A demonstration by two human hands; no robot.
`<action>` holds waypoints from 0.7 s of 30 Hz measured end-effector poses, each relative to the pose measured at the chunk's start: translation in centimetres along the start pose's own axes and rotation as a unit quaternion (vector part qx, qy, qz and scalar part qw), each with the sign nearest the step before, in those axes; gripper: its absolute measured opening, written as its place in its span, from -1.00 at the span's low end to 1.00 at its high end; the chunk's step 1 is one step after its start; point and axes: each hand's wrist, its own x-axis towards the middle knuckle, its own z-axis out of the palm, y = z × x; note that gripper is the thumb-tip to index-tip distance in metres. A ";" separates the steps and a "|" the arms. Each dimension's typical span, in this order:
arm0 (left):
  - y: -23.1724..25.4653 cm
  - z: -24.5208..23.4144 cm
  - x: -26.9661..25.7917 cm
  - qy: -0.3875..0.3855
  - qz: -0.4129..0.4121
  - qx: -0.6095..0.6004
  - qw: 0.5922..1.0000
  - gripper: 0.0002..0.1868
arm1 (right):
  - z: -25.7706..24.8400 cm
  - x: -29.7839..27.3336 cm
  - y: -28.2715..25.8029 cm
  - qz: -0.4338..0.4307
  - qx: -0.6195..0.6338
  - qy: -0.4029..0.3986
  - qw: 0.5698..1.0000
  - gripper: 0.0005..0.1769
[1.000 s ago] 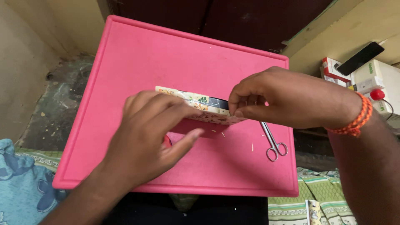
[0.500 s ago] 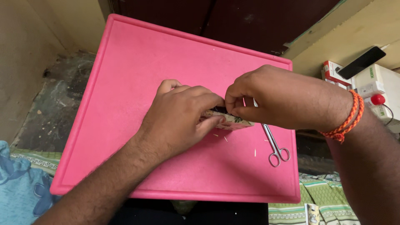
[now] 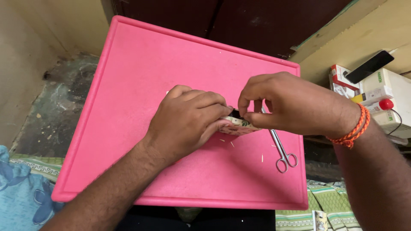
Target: The person wraps a book with patterned paper, folds the edges, and secures them with adhesive tape. They use scissors to trim excess paper and tape, then smooth the edges to finish the wrapping.
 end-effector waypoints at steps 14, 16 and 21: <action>-0.1 -0.4 0.3 0.013 -0.033 -0.061 0.997 -0.43 | -1.9 0.7 -0.9 0.061 0.006 -0.072 0.996 -0.81; -0.2 -0.4 0.3 0.026 -0.014 -0.054 0.998 -0.48 | -1.8 0.7 -0.8 0.072 -0.003 -0.067 0.995 -0.72; -0.2 -0.7 0.2 0.008 -0.033 -0.069 0.997 -0.57 | -1.8 0.5 0.0 0.051 0.050 -0.037 0.997 -0.61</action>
